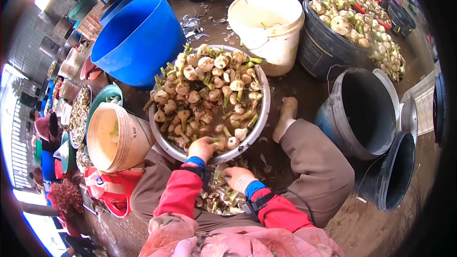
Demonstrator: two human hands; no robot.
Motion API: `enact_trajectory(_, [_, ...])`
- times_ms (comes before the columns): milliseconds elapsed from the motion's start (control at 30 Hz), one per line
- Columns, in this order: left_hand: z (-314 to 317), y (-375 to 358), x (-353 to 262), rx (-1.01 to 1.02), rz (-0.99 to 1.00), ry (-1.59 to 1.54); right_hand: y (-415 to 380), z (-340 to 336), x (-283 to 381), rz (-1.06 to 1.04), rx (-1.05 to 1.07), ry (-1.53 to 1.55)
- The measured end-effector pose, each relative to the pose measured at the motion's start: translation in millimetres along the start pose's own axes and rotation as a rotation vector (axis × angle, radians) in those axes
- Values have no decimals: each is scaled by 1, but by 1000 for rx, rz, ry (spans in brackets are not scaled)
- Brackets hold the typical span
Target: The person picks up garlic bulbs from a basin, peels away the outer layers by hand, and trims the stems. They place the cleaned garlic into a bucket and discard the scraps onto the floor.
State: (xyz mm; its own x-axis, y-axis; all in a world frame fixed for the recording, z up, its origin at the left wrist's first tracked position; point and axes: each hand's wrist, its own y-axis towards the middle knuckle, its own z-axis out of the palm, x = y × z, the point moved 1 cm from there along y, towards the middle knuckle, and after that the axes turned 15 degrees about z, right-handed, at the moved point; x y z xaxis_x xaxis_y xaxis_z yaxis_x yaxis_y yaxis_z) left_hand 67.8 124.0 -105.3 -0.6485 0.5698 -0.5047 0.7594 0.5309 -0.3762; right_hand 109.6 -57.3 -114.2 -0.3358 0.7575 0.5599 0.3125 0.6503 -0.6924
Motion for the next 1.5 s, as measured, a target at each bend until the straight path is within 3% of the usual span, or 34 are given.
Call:
enact_trajectory(33, [-7,-6,-1,-36,-108,-342,-2,-3,-1,-12,-111,129])
enact_trajectory(67, [-13,-14,5,-99,30,-305,3,0,-5,-74,-270,324])
enact_trajectory(100, [-20,-24,8,-167,167,-267,-2,-7,-1,-42,-347,455])
enact_trajectory(167, [-52,-58,-21,-173,357,-203,-15,-24,9,-171,-448,569])
enact_trajectory(233, [-62,-81,-30,-78,311,-528,-10,-13,18,-305,-474,681])
enact_trajectory(267, [-64,-95,-42,-36,258,-920,-9,-9,20,-432,-499,795])
enact_trajectory(300, [-62,-103,-50,-40,262,-918,-15,-12,23,-438,-501,794])
enact_trajectory(367, [-55,-119,-58,-282,232,-1380,-33,-20,31,-294,266,1328])
enact_trajectory(433, [-40,-136,-71,-363,195,-1285,-40,-19,32,-211,345,1396])
enact_trajectory(500, [-12,-140,-48,-356,441,-531,-33,-6,28,-256,450,1642])
enact_trajectory(567, [5,-139,-36,-435,441,-492,-33,-5,26,-217,424,1562])
enact_trajectory(633, [3,-142,-42,-463,274,-407,-29,-2,21,-129,261,1253])
enact_trajectory(700, [1,-148,-53,-499,275,-229,-32,-2,21,-178,170,1147])
enact_trajectory(767, [1,-148,-60,-540,329,-16,-39,-6,25,-202,-134,955])
enact_trajectory(1033, [11,-145,-85,-438,292,301,-33,-10,18,-128,-247,867])
enact_trajectory(1133, [6,-146,-71,-416,307,-42,-47,-27,15,-43,97,1130])
enact_trajectory(1300, [8,-142,-49,-332,334,-246,-46,-25,14,-131,30,1001])
enact_trajectory(1367, [20,-137,-32,-250,211,-1045,-49,-26,14,-121,1,989])
enact_trajectory(1400, [0,-139,-51,-27,160,-1382,-48,-24,13,-119,-1,988])
enact_trajectory(1433, [1,-139,-49,-29,162,-1384,-46,-21,11,-219,-34,950])
enact_trajectory(1500, [6,-143,-39,-177,54,-1720,-49,-16,12,-453,-47,959])
